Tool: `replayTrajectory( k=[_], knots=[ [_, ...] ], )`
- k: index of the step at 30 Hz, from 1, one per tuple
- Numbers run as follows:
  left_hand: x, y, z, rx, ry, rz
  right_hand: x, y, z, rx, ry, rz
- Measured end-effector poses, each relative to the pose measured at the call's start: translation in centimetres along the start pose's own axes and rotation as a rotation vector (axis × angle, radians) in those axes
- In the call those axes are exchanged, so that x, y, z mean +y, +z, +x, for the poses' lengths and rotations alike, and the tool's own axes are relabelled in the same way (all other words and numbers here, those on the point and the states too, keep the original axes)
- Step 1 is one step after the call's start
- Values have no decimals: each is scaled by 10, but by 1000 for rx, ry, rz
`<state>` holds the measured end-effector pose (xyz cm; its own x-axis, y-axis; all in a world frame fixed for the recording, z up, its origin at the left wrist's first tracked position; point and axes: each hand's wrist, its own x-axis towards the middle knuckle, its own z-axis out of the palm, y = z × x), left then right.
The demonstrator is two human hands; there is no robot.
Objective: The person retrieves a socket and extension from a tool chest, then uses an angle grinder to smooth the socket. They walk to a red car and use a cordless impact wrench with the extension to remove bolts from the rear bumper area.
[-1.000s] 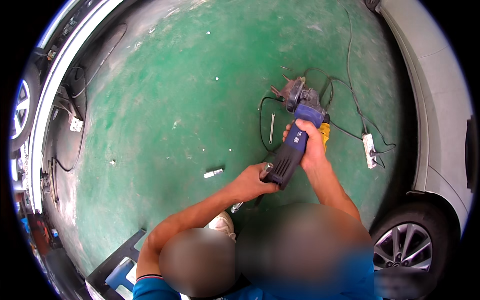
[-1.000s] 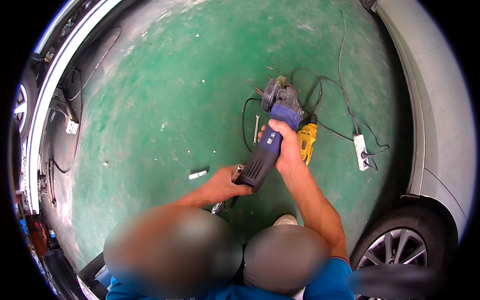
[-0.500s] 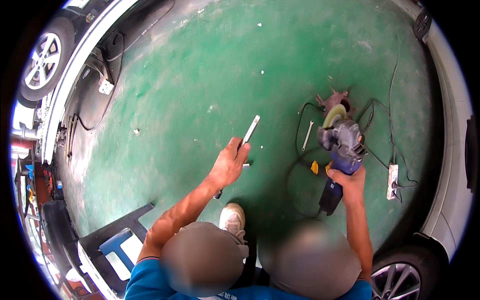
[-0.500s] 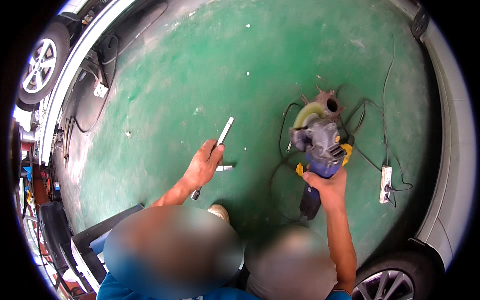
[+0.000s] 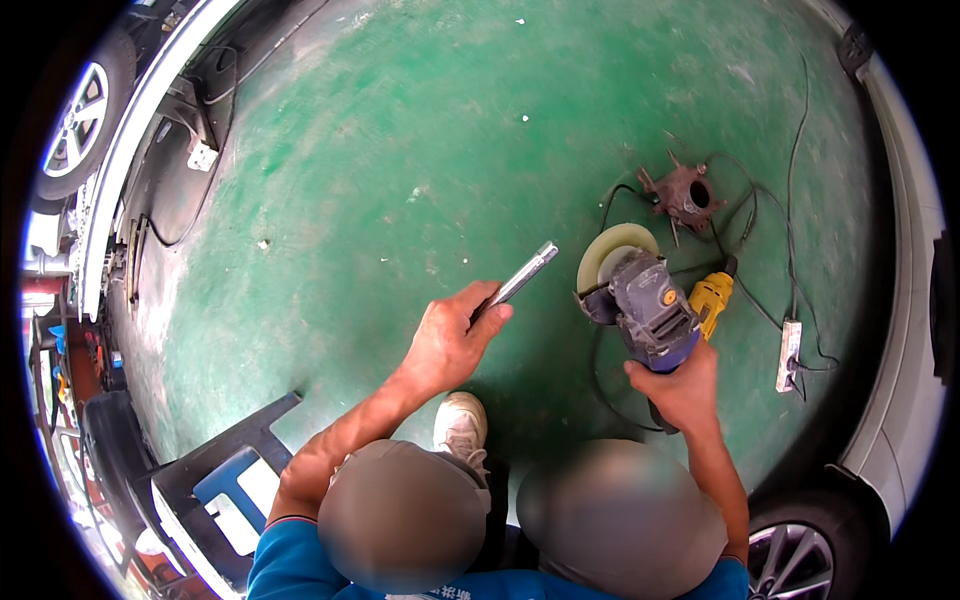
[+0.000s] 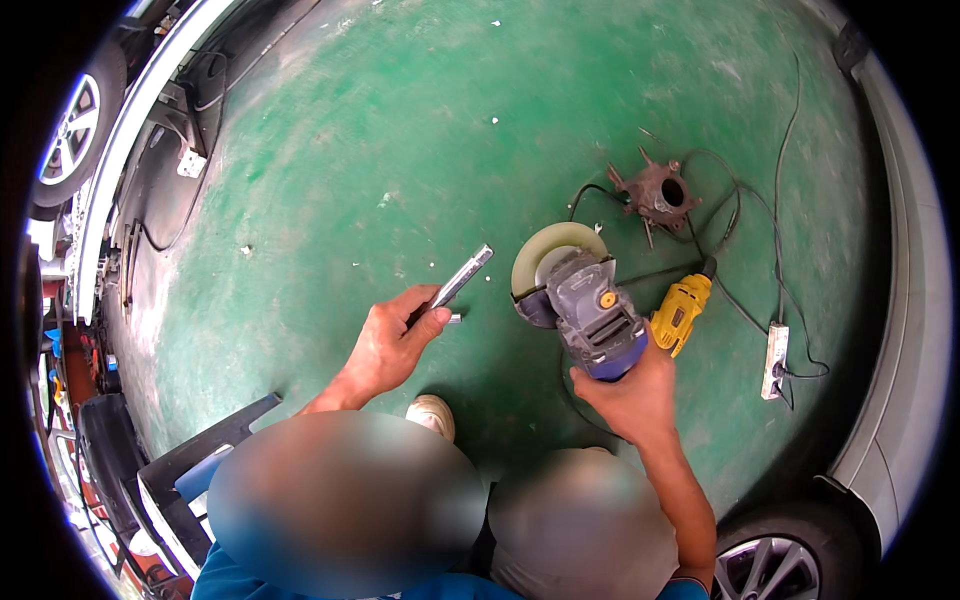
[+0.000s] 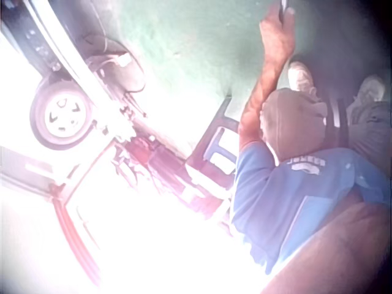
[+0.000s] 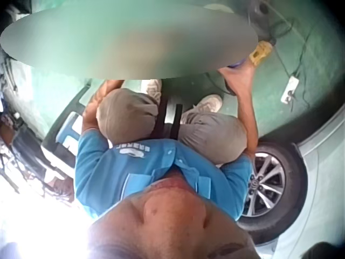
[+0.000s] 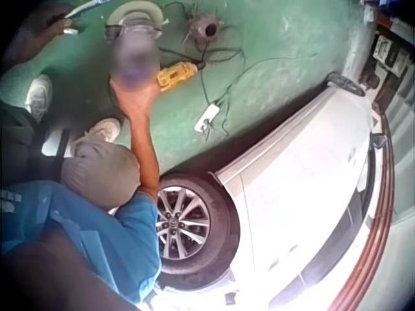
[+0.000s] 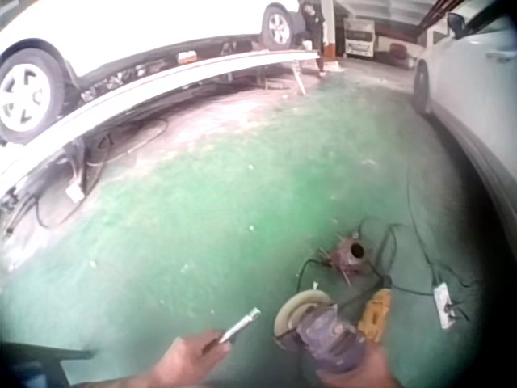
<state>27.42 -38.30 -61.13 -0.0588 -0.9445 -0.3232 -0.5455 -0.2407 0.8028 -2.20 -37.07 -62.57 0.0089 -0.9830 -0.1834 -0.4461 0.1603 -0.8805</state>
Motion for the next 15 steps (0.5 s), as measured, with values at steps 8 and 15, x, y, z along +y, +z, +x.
replayTrajectory(
  k=[8, 15],
  knots=[
    [0, 4, 0, 55, 156, 40, 4, 11, 2, 9, -40, -74],
    [-4, 6, 1, 34, 159, 52, 11, 14, 5, -39, -1, -55]
  ],
)
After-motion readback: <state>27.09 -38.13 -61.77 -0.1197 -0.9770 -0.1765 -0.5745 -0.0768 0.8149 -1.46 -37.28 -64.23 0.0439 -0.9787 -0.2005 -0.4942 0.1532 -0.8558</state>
